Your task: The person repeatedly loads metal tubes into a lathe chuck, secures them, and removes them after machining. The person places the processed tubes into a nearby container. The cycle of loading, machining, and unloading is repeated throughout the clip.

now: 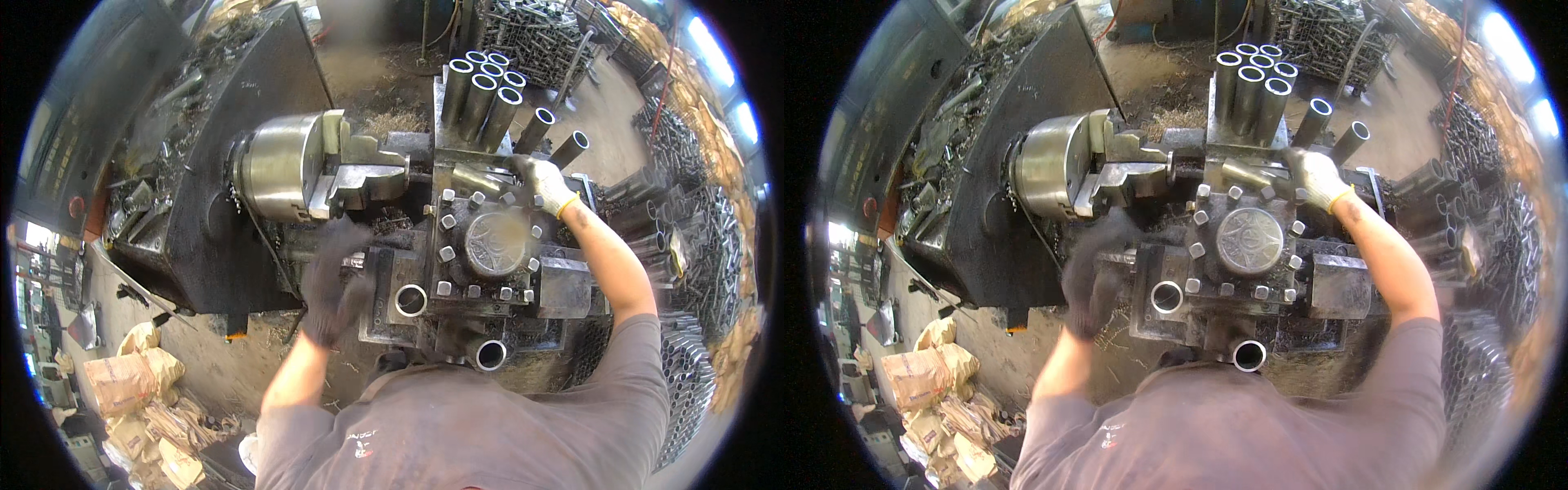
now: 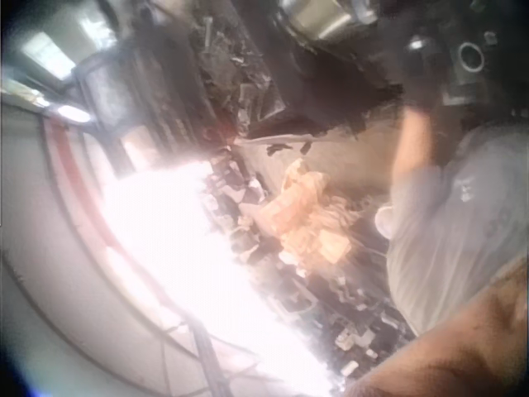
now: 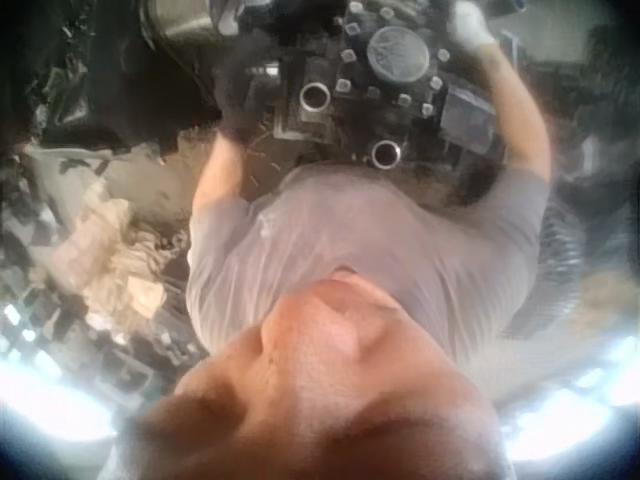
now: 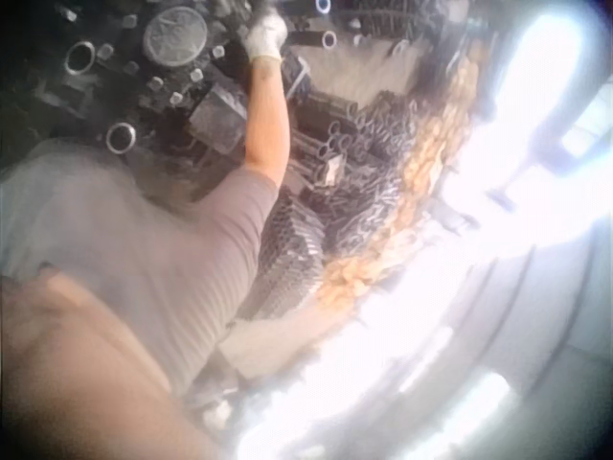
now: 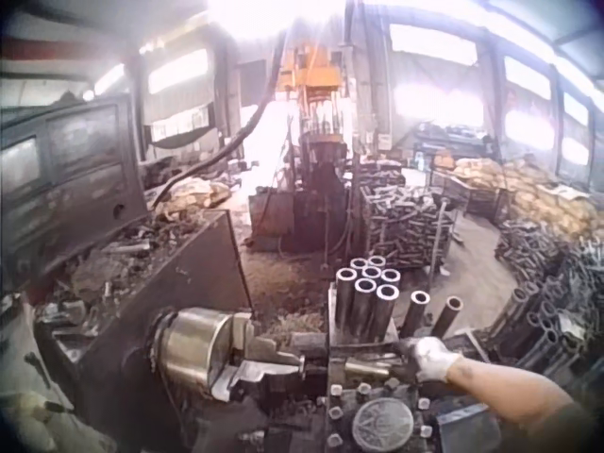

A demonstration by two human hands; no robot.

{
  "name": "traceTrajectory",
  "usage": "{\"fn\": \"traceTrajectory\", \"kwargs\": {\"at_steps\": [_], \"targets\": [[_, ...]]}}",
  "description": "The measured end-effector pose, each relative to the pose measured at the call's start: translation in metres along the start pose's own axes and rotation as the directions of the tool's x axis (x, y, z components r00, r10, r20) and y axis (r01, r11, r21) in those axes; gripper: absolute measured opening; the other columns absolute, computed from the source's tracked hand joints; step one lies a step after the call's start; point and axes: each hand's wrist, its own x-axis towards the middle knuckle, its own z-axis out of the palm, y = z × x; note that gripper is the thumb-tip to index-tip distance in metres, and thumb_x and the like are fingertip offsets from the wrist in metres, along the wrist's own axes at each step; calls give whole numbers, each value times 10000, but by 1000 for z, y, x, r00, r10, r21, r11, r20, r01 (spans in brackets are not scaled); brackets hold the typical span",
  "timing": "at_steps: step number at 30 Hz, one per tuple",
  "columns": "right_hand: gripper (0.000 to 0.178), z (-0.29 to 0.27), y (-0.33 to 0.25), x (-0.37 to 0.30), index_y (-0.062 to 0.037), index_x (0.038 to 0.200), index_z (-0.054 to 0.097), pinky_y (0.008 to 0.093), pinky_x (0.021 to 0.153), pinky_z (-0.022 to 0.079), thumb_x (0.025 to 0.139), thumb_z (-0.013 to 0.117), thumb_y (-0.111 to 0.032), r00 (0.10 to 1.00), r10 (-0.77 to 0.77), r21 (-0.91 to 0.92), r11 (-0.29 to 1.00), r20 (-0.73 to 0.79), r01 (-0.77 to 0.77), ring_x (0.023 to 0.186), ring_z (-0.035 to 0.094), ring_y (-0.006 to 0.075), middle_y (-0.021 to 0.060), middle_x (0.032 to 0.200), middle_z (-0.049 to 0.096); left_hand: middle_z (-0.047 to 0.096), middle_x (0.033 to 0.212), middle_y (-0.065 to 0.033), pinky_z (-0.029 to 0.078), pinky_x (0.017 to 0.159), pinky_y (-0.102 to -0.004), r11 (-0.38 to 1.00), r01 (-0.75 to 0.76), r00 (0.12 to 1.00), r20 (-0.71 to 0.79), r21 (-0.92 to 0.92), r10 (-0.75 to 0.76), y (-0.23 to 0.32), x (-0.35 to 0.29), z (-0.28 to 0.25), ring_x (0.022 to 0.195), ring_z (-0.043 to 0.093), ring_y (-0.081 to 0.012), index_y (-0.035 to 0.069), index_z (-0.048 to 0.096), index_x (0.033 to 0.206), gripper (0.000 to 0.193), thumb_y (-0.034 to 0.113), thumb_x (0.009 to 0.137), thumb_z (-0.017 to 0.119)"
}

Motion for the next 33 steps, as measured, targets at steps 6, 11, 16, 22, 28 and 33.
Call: {"fn": "traceTrajectory", "kwargs": {"at_steps": [6, 11, 16, 22, 28, 33], "targets": [[383, -95, -62, 28, -78, 1229, 716, 412, 801, 598, 875, 749, -220, 981, -182, 268, 944, -72, 195, 855, 753, 306, 122, 961, 764, 732, 1180, -123, 590, 913, -421, 812, 533, 716, 384, 239, -583, -12, -81, 63, 1094, 727, -293, 92, 612, 1364, 636, 319, 845, 899], [646, -143, -145, 9, -16, 1513, 562, 372, 942, 636, 876, 661, -58, 616, -700, -65, 678, -361, 733, 1073, 765, 285, 212, 1396, 685, 716, 1024, -66, 580, 816, -350, 445, 812, 574, 372, -378, -730, -8, -22, 35, 932, 691, -176, 16, 655, 1223, 436, 268, 896, 797], [197, -149, -184, 19, -83, 1063, 680, 353, 672, 630, 868, 686, -58, 389, -875, -347, 474, -289, 809, 730, 706, 225, 89, 886, 678, 732, 1116, -90, 561, 877, -374, 662, 744, 597, 536, -92, -596, 28, 76, 16, 997, 687, -184, 5, 639, 1373, 555, 302, 922, 767], [388, -149, -106, 26, -51, 1005, 754, 441, 786, 606, 716, 836, -296, 953, -165, -251, 940, 255, 230, 794, 756, 387, 175, 818, 750, 745, 1203, -140, 567, 937, -365, 719, 641, 714, 136, 269, -687, 16, 26, -23, 1056, 706, -203, 11, 670, 1370, 516, 309, 962, 779], [281, -68, -67, 30, -41, 808, 751, 479, 716, 592, 814, 813, -315, 941, -259, -116, 951, 217, 288, 762, 739, 373, 179, 791, 736, 752, 1107, -128, 584, 864, -351, 462, 872, 483, 126, -165, -866, -44, -95, -39, 961, 723, -197, -49, 688, 1261, 438, 280, 978, 738], [442, -8, -32, 50, -13, 861, 782, 435, 697, 573, 779, 844, -443, 888, -371, 179, 926, 272, 332, 732, 723, 358, 199, 802, 750, 739, 1024, -100, 579, 780, -347, 390, 818, 350, -172, -422, -921, -93, -206, -67, 882, 707, -180, -1, 713, 1136, 328, 306, 1023, 692]]}}
